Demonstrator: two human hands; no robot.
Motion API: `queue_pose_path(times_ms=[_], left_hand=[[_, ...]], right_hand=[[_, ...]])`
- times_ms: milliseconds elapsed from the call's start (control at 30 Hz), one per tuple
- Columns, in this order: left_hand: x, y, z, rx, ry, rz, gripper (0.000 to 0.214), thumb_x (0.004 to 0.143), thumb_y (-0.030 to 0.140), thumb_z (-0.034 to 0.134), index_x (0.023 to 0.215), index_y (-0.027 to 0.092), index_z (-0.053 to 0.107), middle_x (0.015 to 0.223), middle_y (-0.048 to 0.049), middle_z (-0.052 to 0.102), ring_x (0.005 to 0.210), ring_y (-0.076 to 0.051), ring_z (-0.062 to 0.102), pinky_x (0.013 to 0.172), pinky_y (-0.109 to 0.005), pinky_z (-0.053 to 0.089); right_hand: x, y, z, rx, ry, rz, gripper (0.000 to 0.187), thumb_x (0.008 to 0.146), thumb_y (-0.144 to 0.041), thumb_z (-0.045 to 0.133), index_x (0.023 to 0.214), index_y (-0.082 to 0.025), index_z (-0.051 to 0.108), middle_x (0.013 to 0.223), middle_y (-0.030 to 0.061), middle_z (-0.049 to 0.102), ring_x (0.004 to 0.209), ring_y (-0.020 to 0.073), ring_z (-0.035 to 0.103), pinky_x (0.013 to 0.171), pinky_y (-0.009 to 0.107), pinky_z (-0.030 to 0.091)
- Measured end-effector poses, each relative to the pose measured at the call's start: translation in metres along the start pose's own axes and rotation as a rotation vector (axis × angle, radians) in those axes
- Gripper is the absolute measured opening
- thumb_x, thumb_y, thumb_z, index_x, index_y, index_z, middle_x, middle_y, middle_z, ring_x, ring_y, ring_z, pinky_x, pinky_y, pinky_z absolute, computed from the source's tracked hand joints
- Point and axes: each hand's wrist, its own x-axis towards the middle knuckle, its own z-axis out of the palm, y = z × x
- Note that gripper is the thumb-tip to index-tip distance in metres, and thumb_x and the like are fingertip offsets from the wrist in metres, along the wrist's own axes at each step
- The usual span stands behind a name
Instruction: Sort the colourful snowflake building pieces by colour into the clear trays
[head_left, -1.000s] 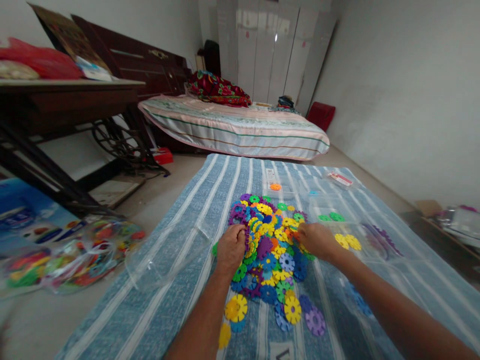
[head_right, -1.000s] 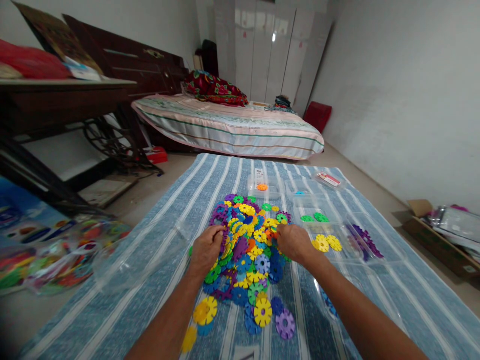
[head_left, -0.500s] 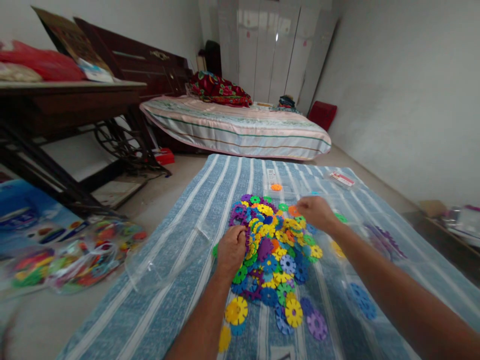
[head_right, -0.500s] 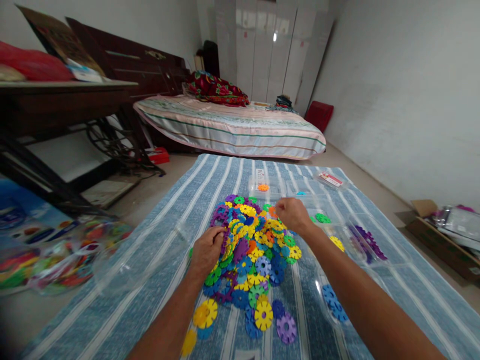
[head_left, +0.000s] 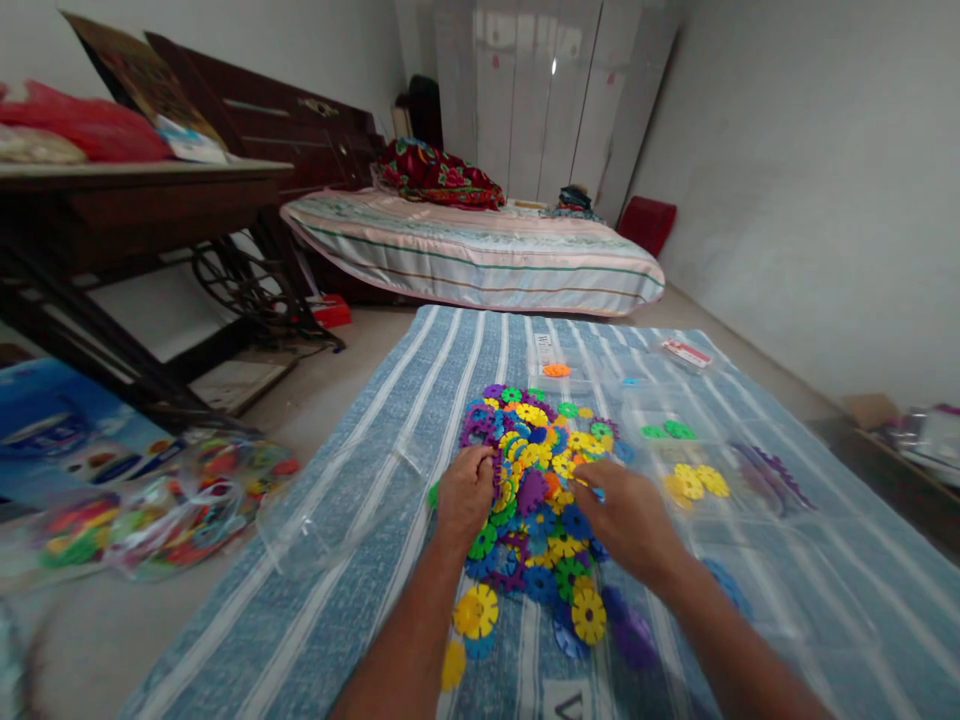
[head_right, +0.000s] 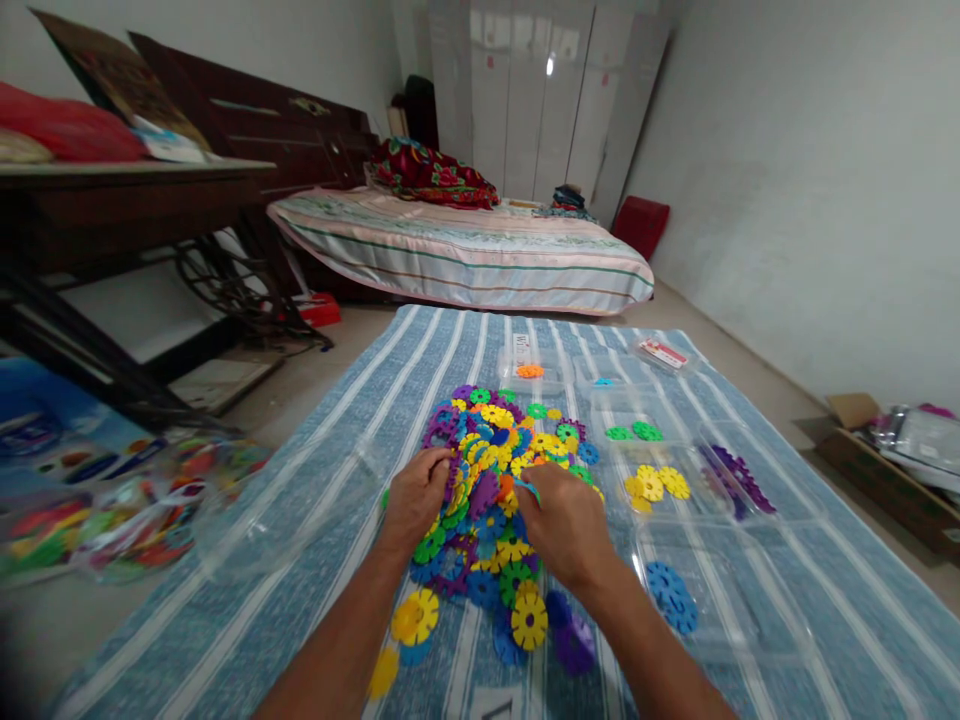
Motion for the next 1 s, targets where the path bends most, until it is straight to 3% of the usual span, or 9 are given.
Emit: queue_pose_path(times_ms=[100,200,300,433,600,767,900,1000], left_hand=[[-0.001,0.0,0.0,0.009,0.014,-0.007,0.026,0.086,0.019,0.041,0.093,0.02,0.065,0.1,-0.0047,0.069,0.096,-0.017,0.063,0.09,-0.028,0.047],[-0.002,0.002,0.0,0.019,0.024,-0.002,0.024,0.085,0.019,0.042,0.093,0.021,0.065,0.098,-0.0036,0.069,0.094,-0.016,0.063,0.089,-0.029,0.048],[-0.003,0.005,-0.002,0.032,0.026,0.046,0.023,0.085,0.02,0.041,0.089,0.021,0.064,0.094,-0.003,0.069,0.091,-0.016,0.063,0.086,-0.028,0.048],[-0.003,0.011,-0.007,0.066,0.044,0.123,0.024,0.086,0.022,0.039,0.087,0.02,0.064,0.094,-0.0046,0.068,0.091,-0.016,0.063,0.087,-0.03,0.049],[-0.004,0.028,-0.015,0.106,0.065,0.254,0.025,0.086,0.029,0.045,0.093,0.016,0.065,0.109,-0.011,0.066,0.104,-0.021,0.061,0.094,-0.035,0.048],[-0.009,0.046,-0.021,0.263,-0.143,0.381,0.03,0.074,0.041,0.063,0.093,0.018,0.069,0.123,-0.0131,0.061,0.113,-0.029,0.056,0.097,-0.046,0.045],[-0.009,0.049,-0.023,0.366,-0.212,0.408,0.024,0.08,0.039,0.054,0.084,0.021,0.069,0.114,-0.0108,0.067,0.107,-0.027,0.06,0.094,-0.045,0.047],[-0.005,0.05,-0.028,0.404,-0.196,0.428,0.029,0.085,0.037,0.044,0.083,0.02,0.068,0.107,-0.0098,0.07,0.101,-0.025,0.063,0.091,-0.04,0.048]], right_hand=[[-0.036,0.01,0.026,0.08,0.106,-0.055,0.026,0.091,-0.027,0.04,0.085,-0.021,0.064,0.085,0.0046,0.067,0.081,0.0162,0.061,0.074,0.026,0.044],[-0.054,0.022,0.043,0.105,0.254,-0.12,0.025,0.092,-0.024,0.041,0.088,-0.02,0.065,0.092,0.0073,0.067,0.088,0.0163,0.061,0.083,0.029,0.047],[-0.056,0.035,0.054,0.092,0.405,-0.168,0.02,0.09,-0.023,0.046,0.091,-0.019,0.066,0.097,0.0091,0.067,0.094,0.018,0.062,0.089,0.034,0.049],[-0.048,0.052,0.064,0.093,0.558,-0.222,0.018,0.089,-0.024,0.05,0.092,-0.018,0.066,0.097,0.0101,0.066,0.095,0.0207,0.061,0.085,0.039,0.052],[-0.045,0.06,0.07,0.122,0.585,-0.228,0.016,0.088,-0.02,0.051,0.096,-0.019,0.065,0.098,0.0103,0.066,0.096,0.0212,0.061,0.085,0.042,0.053],[-0.04,0.055,0.07,0.117,0.61,-0.224,0.014,0.087,-0.019,0.051,0.095,-0.018,0.063,0.096,0.0094,0.066,0.094,0.0201,0.061,0.084,0.038,0.052],[-0.035,0.052,0.071,0.129,0.617,-0.205,0.013,0.087,-0.018,0.051,0.093,-0.019,0.062,0.095,0.0084,0.065,0.094,0.0191,0.06,0.084,0.037,0.051],[-0.033,0.049,0.072,0.153,0.623,-0.192,0.014,0.087,-0.017,0.05,0.093,-0.019,0.062,0.096,0.0082,0.064,0.094,0.0191,0.058,0.083,0.037,0.05]])
